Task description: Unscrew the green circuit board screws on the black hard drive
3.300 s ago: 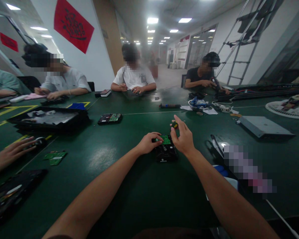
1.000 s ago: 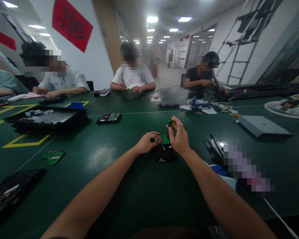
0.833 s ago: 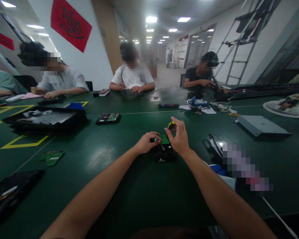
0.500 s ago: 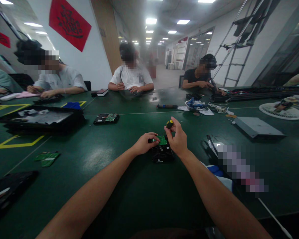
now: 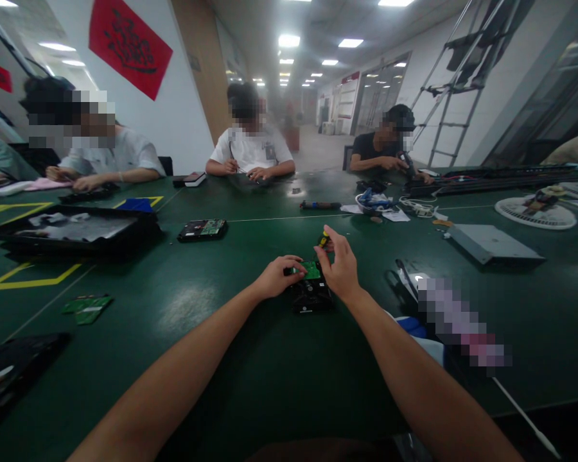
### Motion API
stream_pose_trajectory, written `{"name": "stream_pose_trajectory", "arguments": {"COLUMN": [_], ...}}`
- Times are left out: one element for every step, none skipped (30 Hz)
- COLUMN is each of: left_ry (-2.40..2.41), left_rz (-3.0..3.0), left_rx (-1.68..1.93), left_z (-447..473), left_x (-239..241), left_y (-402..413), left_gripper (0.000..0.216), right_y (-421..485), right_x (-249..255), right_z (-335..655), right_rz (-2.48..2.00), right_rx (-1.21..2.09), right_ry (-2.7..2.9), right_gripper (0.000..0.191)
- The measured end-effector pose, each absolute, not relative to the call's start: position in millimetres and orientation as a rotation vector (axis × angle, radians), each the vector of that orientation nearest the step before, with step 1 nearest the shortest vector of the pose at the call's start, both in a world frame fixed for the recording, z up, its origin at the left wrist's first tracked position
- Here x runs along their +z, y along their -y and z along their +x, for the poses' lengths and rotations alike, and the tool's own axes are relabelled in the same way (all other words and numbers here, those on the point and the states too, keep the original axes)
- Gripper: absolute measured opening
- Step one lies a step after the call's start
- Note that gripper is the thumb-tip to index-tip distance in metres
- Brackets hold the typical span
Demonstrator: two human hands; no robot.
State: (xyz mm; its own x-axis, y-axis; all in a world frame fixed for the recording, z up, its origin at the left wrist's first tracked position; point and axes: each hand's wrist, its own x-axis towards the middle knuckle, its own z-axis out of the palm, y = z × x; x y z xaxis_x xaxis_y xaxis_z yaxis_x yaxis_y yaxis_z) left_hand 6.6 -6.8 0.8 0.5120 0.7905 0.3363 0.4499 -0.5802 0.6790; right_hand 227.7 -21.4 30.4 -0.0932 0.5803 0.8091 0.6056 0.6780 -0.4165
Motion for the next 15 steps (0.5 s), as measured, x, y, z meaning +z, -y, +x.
{"name": "stream_pose_trajectory", "arguments": {"left_ry": [-1.012,-1.014,-1.014,-1.015,-1.014,-1.013,-1.013,-1.014,-1.018,-1.022,-1.027,-1.03,-1.03,-1.026,-1.021], "left_rz": [2.239,2.237,2.233,2.229,2.224,2.222,2.221,2.222,2.222,2.221,2.221,2.22,2.219,2.218,2.219], "left_rx": [0.871,0.871,0.872,0.875,0.877,0.879,0.879,0.88,0.881,0.881,0.88,0.88,0.88,0.879,0.879], "left_z": [6.8,6.8,6.8,6.8,6.7,6.7,6.6,6.6,6.6,6.7,6.7,6.7,6.7,6.7,6.6], "left_x": [0.5,0.4,0.4,0.6,0.8,1.1,1.4,1.8,2.2,2.6,3.0,3.3,3.6,3.7,3.8], "left_y": [6.8,6.8,7.0,7.3,7.6,7.9,8.4,8.8,9.1,9.5,9.8,9.9,10.0,10.0,9.9], "left_gripper": [0.015,0.015,0.015,0.015,0.015,0.015,0.015,0.015,0.015,0.015,0.014,0.014,0.014,0.014,0.014], "right_y": [21.6,21.6,21.2,20.7,19.9,19.1,18.3,17.8,17.5,17.5,17.7,18.0,18.5,18.9,19.2], "right_x": [30.6,30.4,30.0,29.3,28.4,27.5,26.6,25.9,25.4,25.2,25.2,25.4,25.7,26.1,26.6], "right_z": [228.0,228.1,228.1,228.0,227.9,227.8,227.7,227.8,227.9,228.1,228.3,228.5,228.7,228.8,228.9], "right_rz": [-0.958,-0.96,-0.961,-0.958,-0.952,-0.946,-0.943,-0.943,-0.947,-0.954,-0.96,-0.965,-0.966,-0.964,-0.96], "right_rx": [-0.032,-0.03,-0.024,-0.015,-0.004,0.006,0.012,0.012,0.007,-0.002,-0.011,-0.017,-0.02,-0.019,-0.014], "right_ry": [1.761,1.763,1.763,1.761,1.757,1.751,1.743,1.733,1.723,1.713,1.707,1.707,1.713,1.721,1.73], "right_gripper": [0.057,0.058,0.058,0.059,0.059,0.059,0.059,0.059,0.059,0.059,0.06,0.061,0.062,0.063,0.064]}}
